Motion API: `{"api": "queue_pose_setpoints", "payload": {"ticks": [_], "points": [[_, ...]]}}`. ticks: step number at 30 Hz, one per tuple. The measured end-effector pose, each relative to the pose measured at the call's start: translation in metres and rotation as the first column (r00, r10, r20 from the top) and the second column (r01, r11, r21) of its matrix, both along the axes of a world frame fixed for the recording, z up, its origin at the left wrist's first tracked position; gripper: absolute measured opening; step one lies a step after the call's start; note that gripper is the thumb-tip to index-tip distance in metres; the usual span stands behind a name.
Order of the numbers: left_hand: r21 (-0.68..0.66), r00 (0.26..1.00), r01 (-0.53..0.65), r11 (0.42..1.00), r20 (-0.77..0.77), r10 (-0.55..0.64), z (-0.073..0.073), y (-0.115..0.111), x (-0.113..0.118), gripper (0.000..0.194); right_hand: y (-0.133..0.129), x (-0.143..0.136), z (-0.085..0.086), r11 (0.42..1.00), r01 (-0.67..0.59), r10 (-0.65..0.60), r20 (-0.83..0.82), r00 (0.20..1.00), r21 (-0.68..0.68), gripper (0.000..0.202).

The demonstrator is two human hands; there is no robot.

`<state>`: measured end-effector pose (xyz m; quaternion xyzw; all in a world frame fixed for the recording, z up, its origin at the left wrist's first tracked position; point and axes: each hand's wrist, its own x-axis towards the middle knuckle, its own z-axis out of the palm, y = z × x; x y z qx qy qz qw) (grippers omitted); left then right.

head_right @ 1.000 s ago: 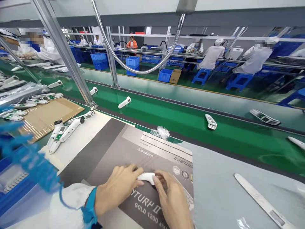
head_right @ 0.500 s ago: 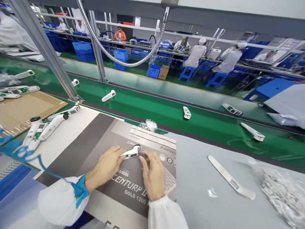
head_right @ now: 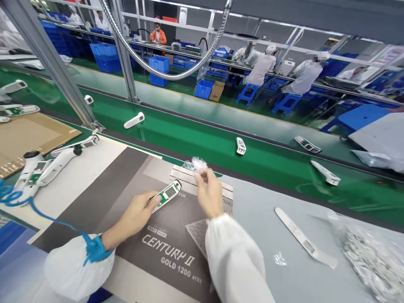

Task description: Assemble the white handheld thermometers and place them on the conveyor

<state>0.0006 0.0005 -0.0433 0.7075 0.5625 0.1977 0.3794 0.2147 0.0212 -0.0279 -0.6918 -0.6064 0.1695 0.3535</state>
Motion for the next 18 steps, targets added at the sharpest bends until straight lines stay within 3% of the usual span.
{"api": "queue_pose_setpoints", "payload": {"ticks": [4, 7, 10, 13, 15, 18], "points": [[-0.189, 0.958, -0.008, 0.982, 0.282, 0.062, 0.014, -0.007, -0.001, 0.039, 0.070, 0.034, -0.020, 0.986, 0.154, -0.145, 0.132, 0.981, -0.062, 0.011], [-0.270, 0.941, -0.014, 0.963, 0.323, 0.105, 0.026, -0.014, -0.006, 0.042, 0.073, 0.058, -0.028, 0.982, 0.175, -0.157, 0.200, 0.967, -0.073, 0.014], [-0.381, 0.934, -0.007, 0.925, 0.328, 0.143, 0.031, -0.017, -0.015, 0.046, 0.034, 0.102, -0.019, 0.982, 0.158, -0.129, 0.245, 0.961, -0.101, 0.023], [-0.513, 0.920, 0.036, 0.858, 0.353, 0.172, 0.029, -0.017, -0.021, 0.053, -0.035, 0.168, -0.001, 0.952, 0.273, -0.221, 0.304, 0.927, -0.139, 0.026], [-0.541, 0.905, 0.062, 0.839, 0.385, 0.182, 0.028, -0.018, -0.020, 0.054, -0.087, 0.213, 0.004, 0.891, 0.428, -0.356, 0.356, 0.864, -0.148, 0.034], [-0.537, 0.887, 0.088, 0.839, 0.425, 0.179, 0.029, -0.021, -0.012, 0.053, -0.151, 0.260, -0.005, 0.789, 0.595, -0.507, 0.385, 0.771, -0.153, 0.037]]}}
